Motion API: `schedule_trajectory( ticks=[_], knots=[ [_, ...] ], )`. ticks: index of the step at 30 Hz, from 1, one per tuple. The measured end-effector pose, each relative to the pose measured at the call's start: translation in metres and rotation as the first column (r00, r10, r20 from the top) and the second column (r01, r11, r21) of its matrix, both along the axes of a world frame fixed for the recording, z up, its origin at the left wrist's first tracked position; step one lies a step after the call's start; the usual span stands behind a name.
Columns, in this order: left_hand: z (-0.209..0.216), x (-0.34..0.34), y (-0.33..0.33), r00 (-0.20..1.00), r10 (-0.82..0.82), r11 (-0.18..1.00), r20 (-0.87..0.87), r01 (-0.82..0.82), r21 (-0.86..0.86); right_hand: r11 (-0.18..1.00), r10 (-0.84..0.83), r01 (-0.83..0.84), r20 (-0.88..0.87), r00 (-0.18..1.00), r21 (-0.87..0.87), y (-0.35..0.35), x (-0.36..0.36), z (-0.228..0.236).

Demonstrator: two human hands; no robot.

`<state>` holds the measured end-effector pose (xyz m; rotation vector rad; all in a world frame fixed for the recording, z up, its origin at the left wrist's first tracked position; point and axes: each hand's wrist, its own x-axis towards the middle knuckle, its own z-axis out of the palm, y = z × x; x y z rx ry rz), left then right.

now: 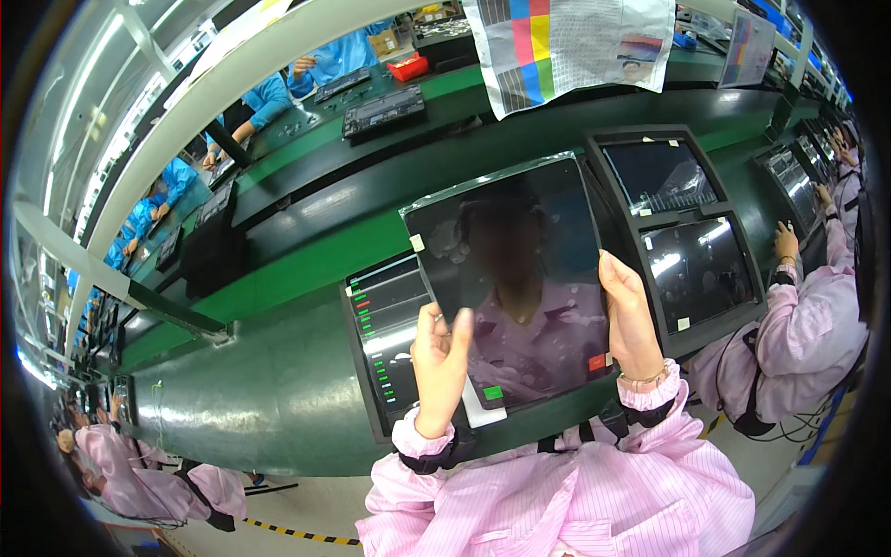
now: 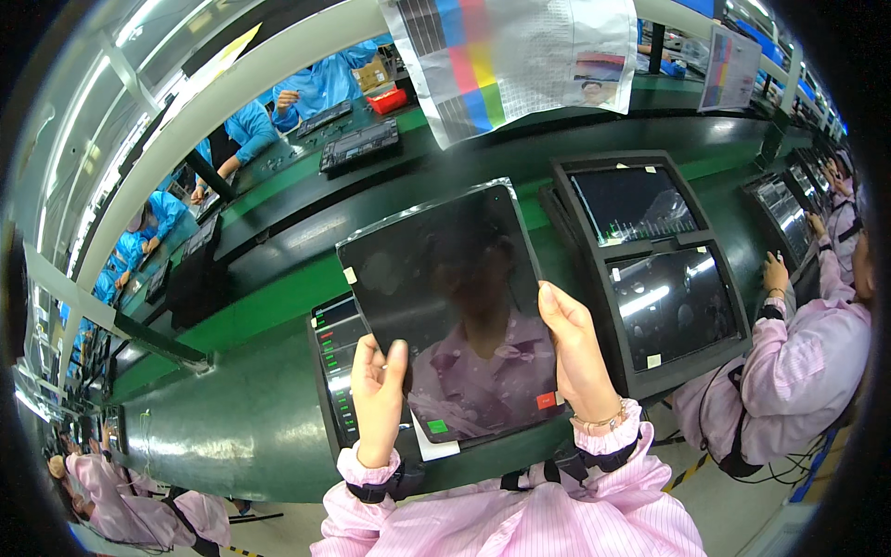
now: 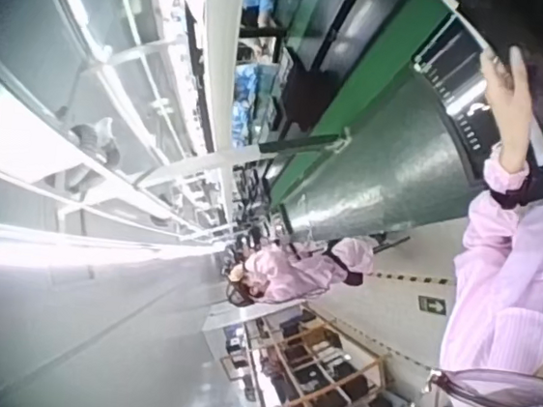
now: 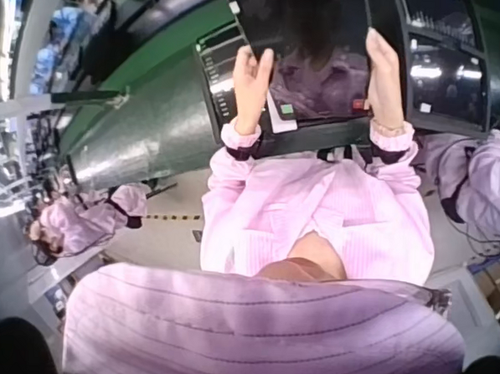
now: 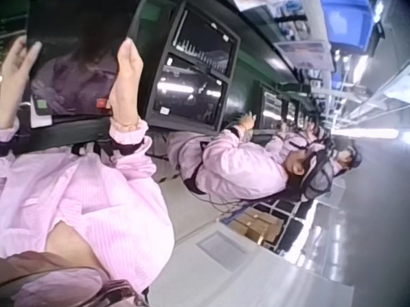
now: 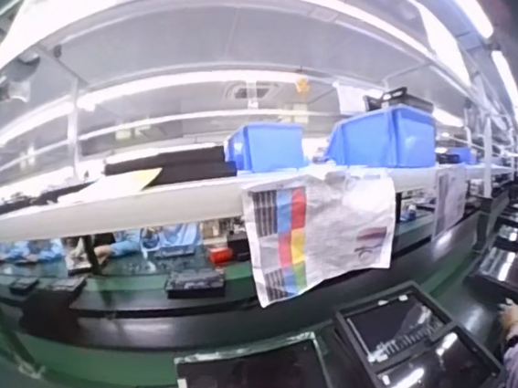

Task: Testing and inspecting tablets at a factory assembly line and recording results on a document.

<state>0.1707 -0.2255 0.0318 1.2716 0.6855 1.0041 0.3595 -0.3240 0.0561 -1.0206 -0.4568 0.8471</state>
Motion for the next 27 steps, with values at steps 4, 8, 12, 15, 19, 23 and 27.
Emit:
schedule_trajectory(
  ticks=[4,8,12,15,19,23,27],
  knots=[
    [0.02,0.003,-0.009,0.985,0.042,0.985,-0.17,-0.012,0.173,0.996,0.085,-0.084,-0.037,0.996,0.015,-0.004,-0.008,0.005],
    [0.017,-0.009,-0.009,0.992,-0.108,0.991,-0.065,0.113,0.074,0.996,0.091,-0.091,-0.004,0.996,-0.01,-0.004,-0.006,0.003],
    [0.01,-0.015,-0.008,0.989,-0.147,0.988,-0.021,0.148,0.05,0.995,0.101,-0.101,-0.028,0.994,0.013,-0.006,-0.005,0.0],
    [0.008,-0.013,-0.007,0.991,-0.131,0.99,-0.036,0.133,0.053,0.995,0.099,-0.099,-0.014,0.995,0.01,-0.007,-0.003,-0.006],
    [0.007,-0.014,-0.01,0.99,-0.105,0.994,-0.095,0.107,0.023,0.998,0.056,-0.056,-0.04,0.998,-0.004,-0.005,-0.002,-0.007],
    [-0.016,-0.023,-0.027,0.741,0.266,0.828,-0.616,0.152,0.539,0.996,0.075,-0.077,-0.041,0.996,-0.043,0.008,0.021,-0.02],
    [-0.039,-0.023,-0.06,0.367,0.466,0.719,-0.805,0.372,0.587,0.994,0.035,-0.04,-0.054,0.998,-0.104,0.033,0.042,-0.05]
  ],
)
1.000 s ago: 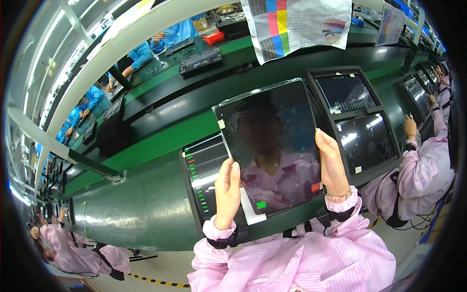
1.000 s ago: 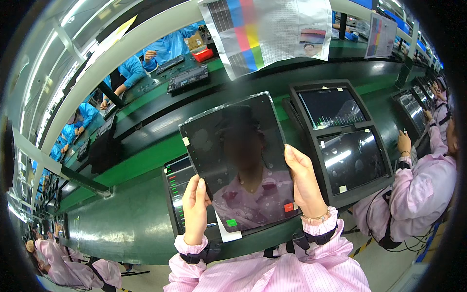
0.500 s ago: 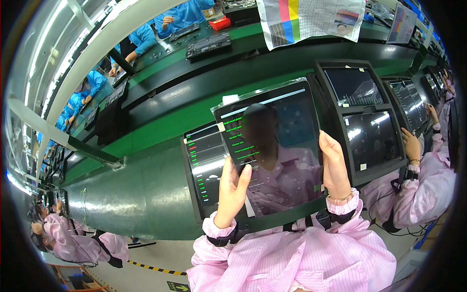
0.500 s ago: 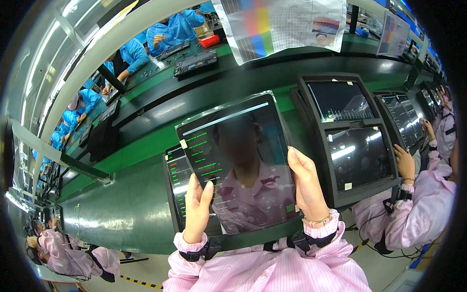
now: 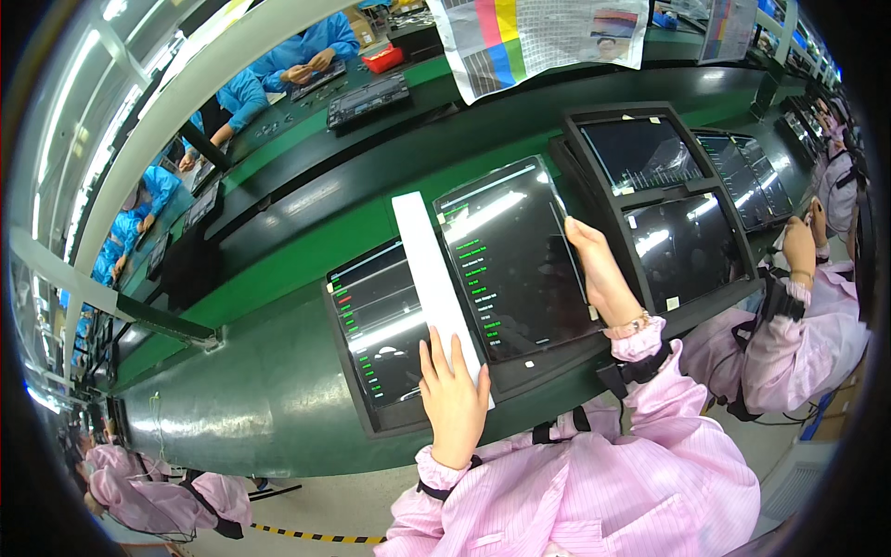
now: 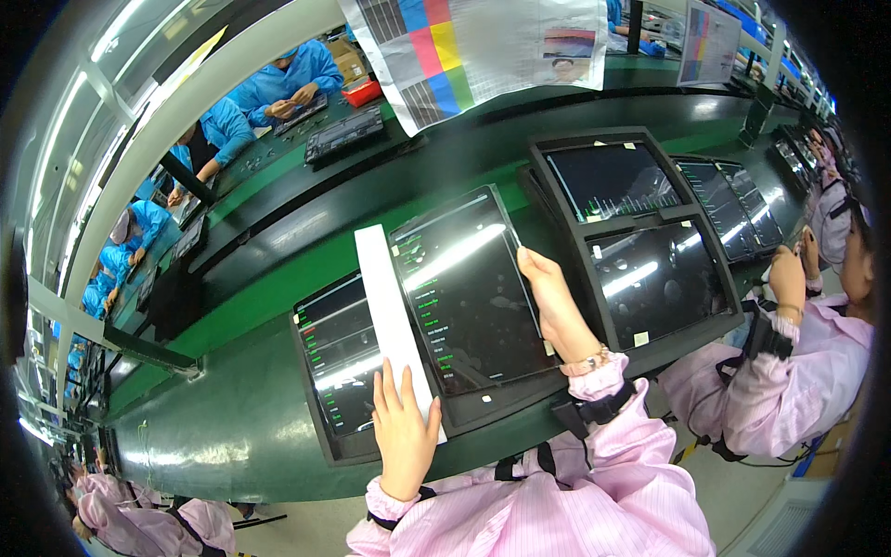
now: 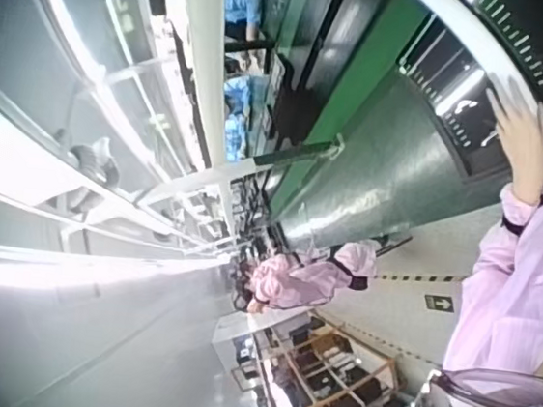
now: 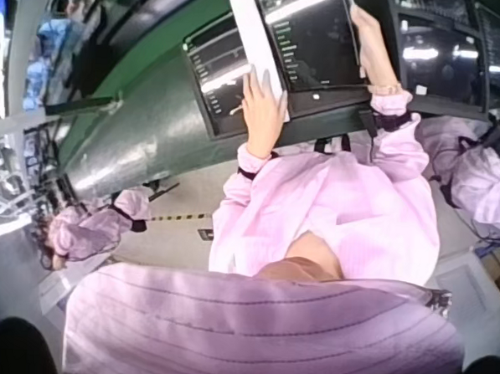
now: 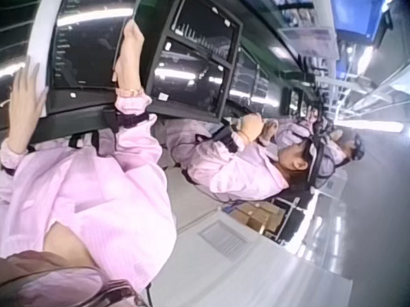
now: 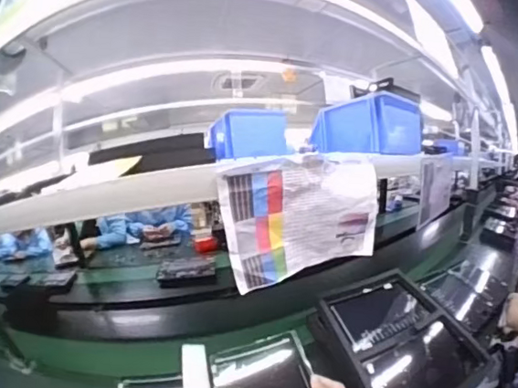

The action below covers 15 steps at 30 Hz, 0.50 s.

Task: Testing and inspecting tablets at a factory assembly line and recording results on a document.

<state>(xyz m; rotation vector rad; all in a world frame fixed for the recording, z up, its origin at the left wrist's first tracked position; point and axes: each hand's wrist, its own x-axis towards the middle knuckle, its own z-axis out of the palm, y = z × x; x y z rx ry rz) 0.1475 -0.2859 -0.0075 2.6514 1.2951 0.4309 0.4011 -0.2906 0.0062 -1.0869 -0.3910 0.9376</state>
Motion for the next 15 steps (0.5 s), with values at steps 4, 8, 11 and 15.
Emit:
schedule_trajectory(
  ticks=[4,8,11,15],
  knots=[
    [-0.002,0.003,-0.006,0.985,0.027,0.999,0.172,-0.022,-0.028,0.995,0.079,-0.075,0.069,0.994,-0.068,0.023,0.013,-0.038],
    [-0.004,-0.004,-0.001,0.946,0.081,0.996,0.313,-0.066,-0.058,0.961,0.065,0.09,0.531,0.845,-0.26,0.041,0.017,-0.052],
    [-0.002,-0.009,-0.003,0.922,0.103,0.994,0.373,-0.081,-0.075,0.96,0.039,0.264,0.981,0.192,-0.09,0.026,-0.005,-0.038],
    [0.01,-0.011,-0.009,0.842,0.167,0.984,0.513,-0.106,-0.146,0.983,0.158,0.122,0.966,-0.203,-0.135,0.014,-0.042,-0.014]
  ],
)
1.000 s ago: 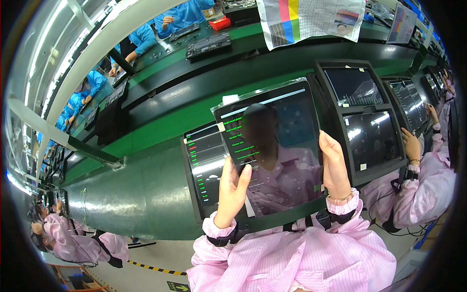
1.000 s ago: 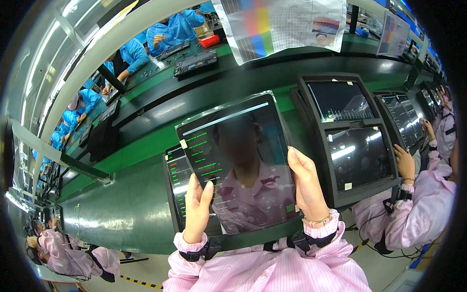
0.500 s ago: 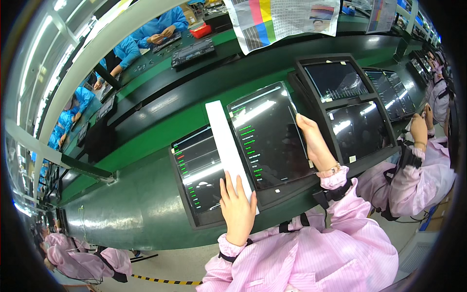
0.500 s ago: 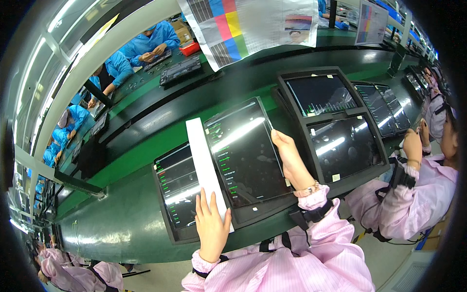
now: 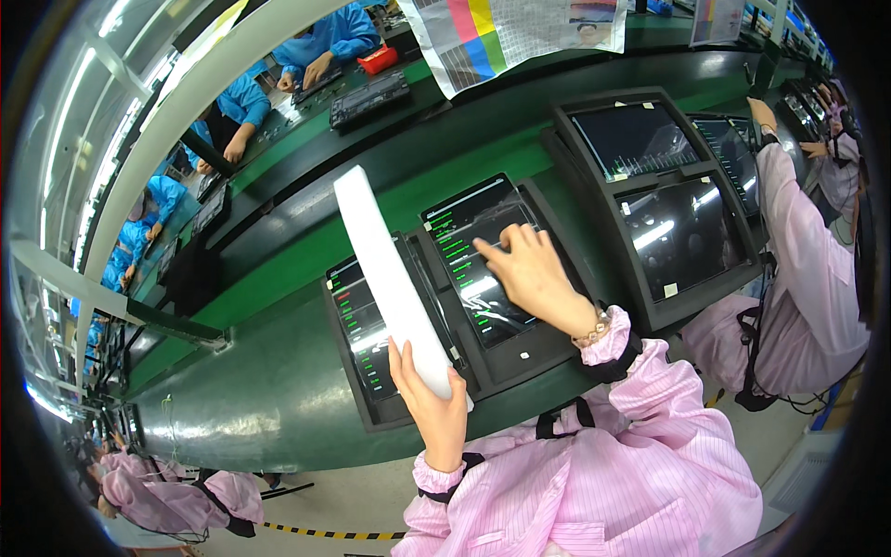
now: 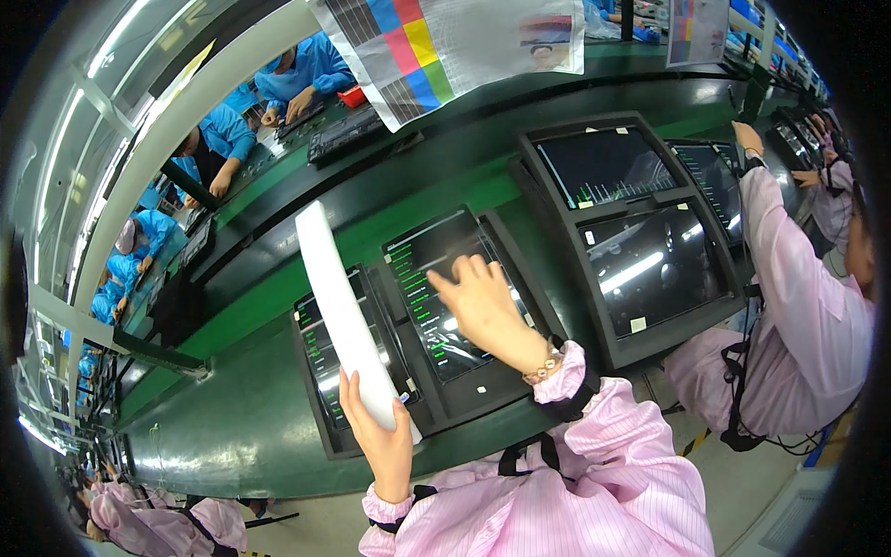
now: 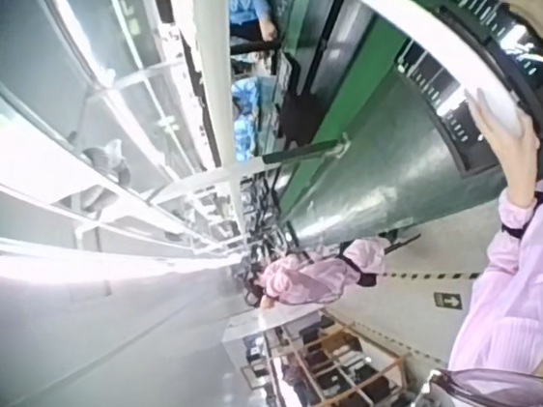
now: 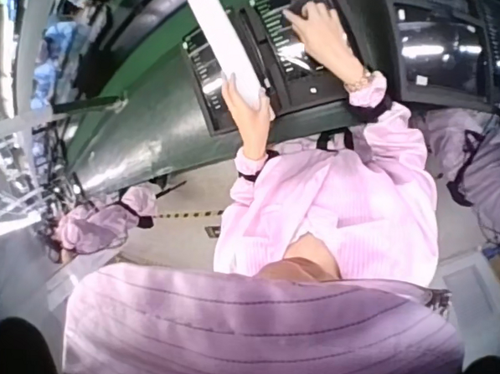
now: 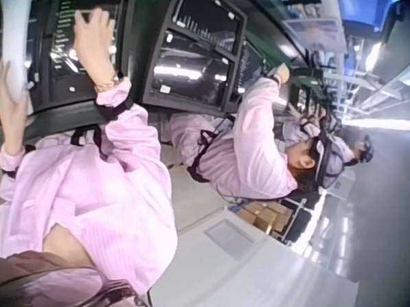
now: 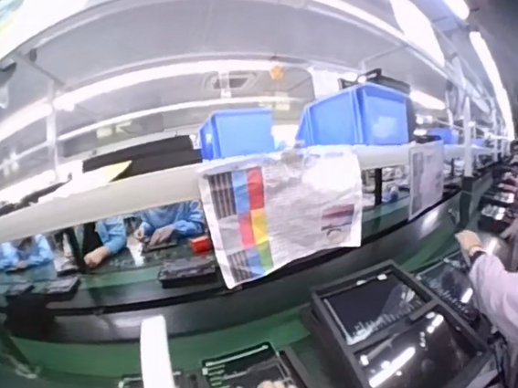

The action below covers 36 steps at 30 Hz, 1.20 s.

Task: Testing and inspecting tablets at a factory assembly line and recording results on a document.

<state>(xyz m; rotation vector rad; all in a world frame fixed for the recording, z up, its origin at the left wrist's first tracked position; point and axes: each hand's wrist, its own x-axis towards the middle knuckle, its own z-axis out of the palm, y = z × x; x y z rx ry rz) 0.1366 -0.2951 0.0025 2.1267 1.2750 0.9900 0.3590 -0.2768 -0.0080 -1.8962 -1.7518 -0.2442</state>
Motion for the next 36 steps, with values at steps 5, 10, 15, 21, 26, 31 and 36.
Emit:
schedule_trajectory(
  ticks=[5,10,15,21,26,31,36],
  knots=[
    [-0.002,0.0,-0.002,1.0,0.0,1.0,0.008,0.0,-0.011,0.999,0.033,-0.032,0.096,0.995,-0.011,0.009,-0.009,-0.014],
    [-0.005,0.01,-0.005,0.998,-0.032,0.999,0.055,0.033,-0.012,0.993,0.099,-0.075,-0.274,0.957,0.095,-0.011,-0.012,0.004],
    [-0.016,0.047,-0.013,0.949,-0.296,0.955,0.104,0.295,0.021,0.955,0.015,-0.281,-0.926,0.377,-0.099,-0.055,-0.028,0.038],
    [-0.012,0.058,-0.015,0.875,-0.478,0.878,-0.081,0.479,-0.001,0.989,-0.125,0.15,-0.581,0.804,-0.005,-0.065,0.033,-0.022],
    [-0.034,0.036,-0.006,0.896,-0.362,0.927,-0.256,0.374,0.0,0.961,-0.275,0.259,-0.478,0.834,-0.102,-0.067,0.035,-0.017],
    [-0.044,0.032,-0.006,0.889,-0.359,0.923,-0.285,0.383,0.03,0.949,-0.307,0.302,-0.483,0.82,-0.09,-0.067,0.038,-0.02],
    [-0.043,0.034,-0.006,0.887,-0.297,0.944,-0.353,0.329,0.031,0.941,-0.307,0.332,-0.568,0.764,-0.062,-0.068,0.045,-0.034]
  ],
)
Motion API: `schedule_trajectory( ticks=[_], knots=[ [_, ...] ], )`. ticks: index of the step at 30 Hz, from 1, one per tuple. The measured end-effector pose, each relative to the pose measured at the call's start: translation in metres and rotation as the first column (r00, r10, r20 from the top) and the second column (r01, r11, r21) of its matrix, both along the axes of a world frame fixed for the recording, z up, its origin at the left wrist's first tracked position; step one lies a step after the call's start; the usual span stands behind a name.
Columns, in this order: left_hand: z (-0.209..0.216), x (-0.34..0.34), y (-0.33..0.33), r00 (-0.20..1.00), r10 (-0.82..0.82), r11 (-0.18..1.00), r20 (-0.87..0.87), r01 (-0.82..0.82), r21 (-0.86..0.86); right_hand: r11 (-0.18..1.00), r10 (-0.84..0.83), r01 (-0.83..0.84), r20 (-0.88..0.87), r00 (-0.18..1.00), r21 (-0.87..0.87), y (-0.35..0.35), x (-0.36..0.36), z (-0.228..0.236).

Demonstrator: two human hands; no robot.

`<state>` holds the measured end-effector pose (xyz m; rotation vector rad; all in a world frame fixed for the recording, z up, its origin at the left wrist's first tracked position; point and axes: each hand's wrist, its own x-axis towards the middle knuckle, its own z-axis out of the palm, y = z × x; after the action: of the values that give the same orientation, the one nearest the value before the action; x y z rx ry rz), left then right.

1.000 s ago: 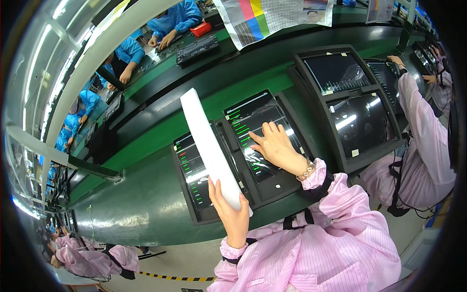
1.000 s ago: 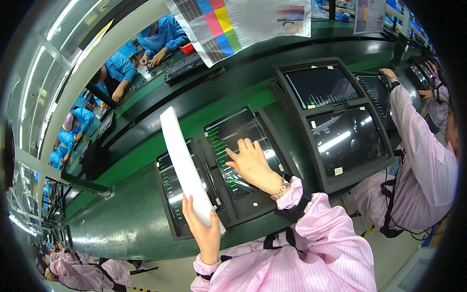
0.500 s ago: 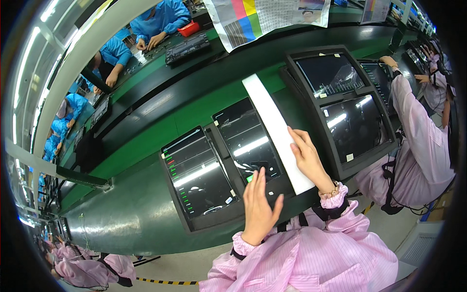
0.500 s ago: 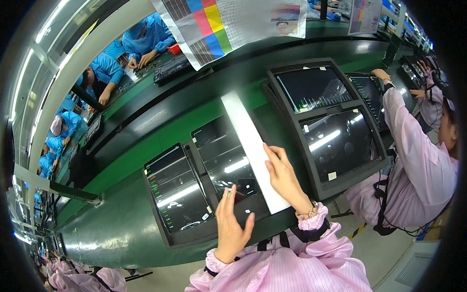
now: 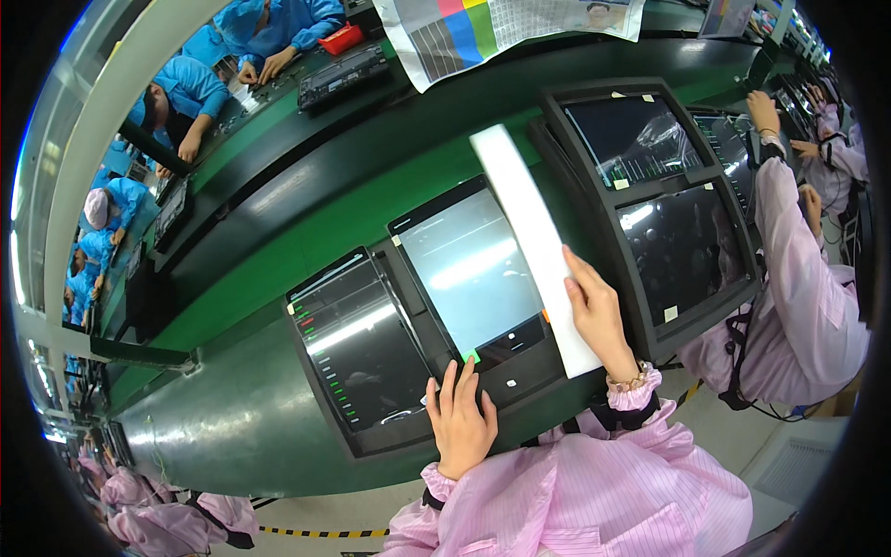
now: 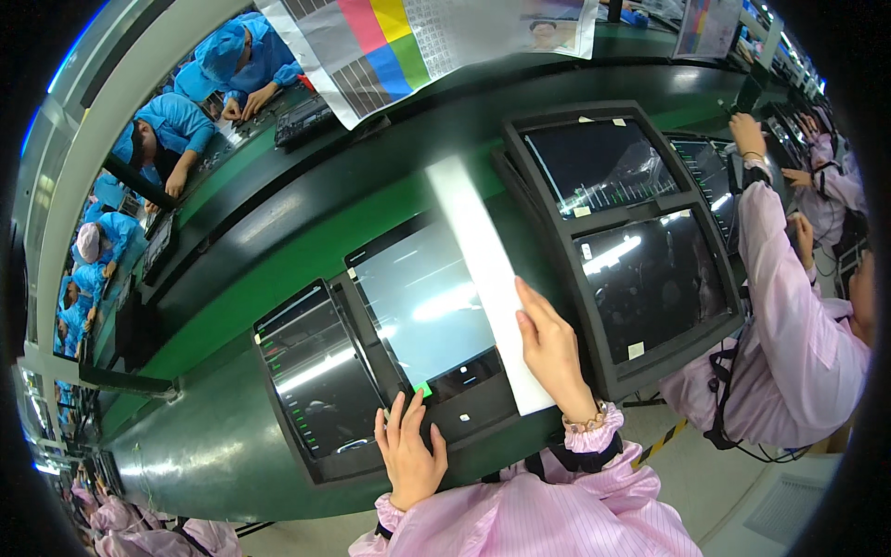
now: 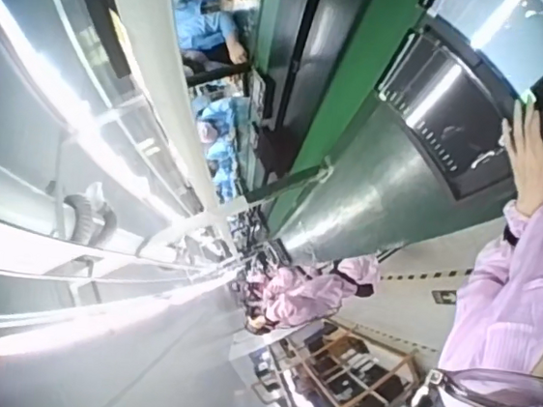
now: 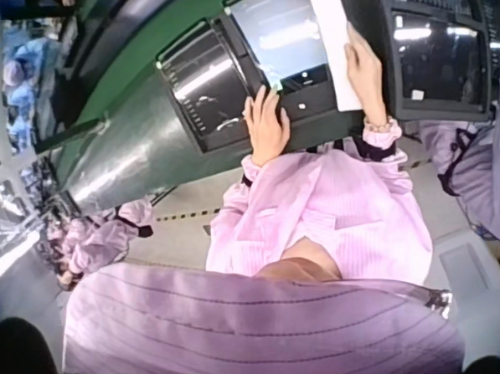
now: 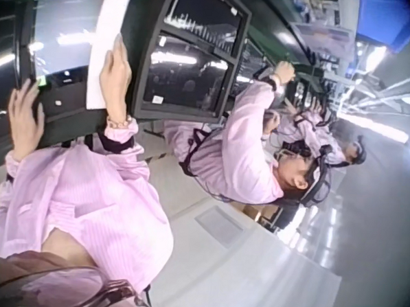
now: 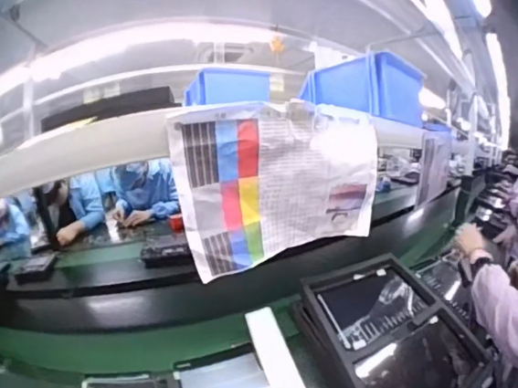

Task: Testing and inspecting tablets at a factory assembly line and recording results on a document.

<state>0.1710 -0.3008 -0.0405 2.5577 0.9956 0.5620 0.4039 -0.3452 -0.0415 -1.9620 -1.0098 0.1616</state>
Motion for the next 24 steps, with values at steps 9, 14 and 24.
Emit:
schedule_trajectory(
  ticks=[9,14,24],
  knots=[
    [-0.001,0.001,0.002,1.0,0.022,0.999,0.002,-0.022,0.048,0.956,-0.047,0.156,-0.396,0.917,0.247,-0.006,-0.003,-0.004],
    [-0.003,0.003,0.002,1.0,0.011,0.998,0.002,-0.012,0.058,0.959,0.006,0.116,-0.425,0.905,0.26,-0.007,0.002,-0.006],
    [-0.001,0.002,0.002,0.999,0.004,0.998,-0.036,-0.002,0.062,0.999,-0.016,0.008,-0.226,0.974,-0.037,-0.001,0.0,0.008]
  ],
)
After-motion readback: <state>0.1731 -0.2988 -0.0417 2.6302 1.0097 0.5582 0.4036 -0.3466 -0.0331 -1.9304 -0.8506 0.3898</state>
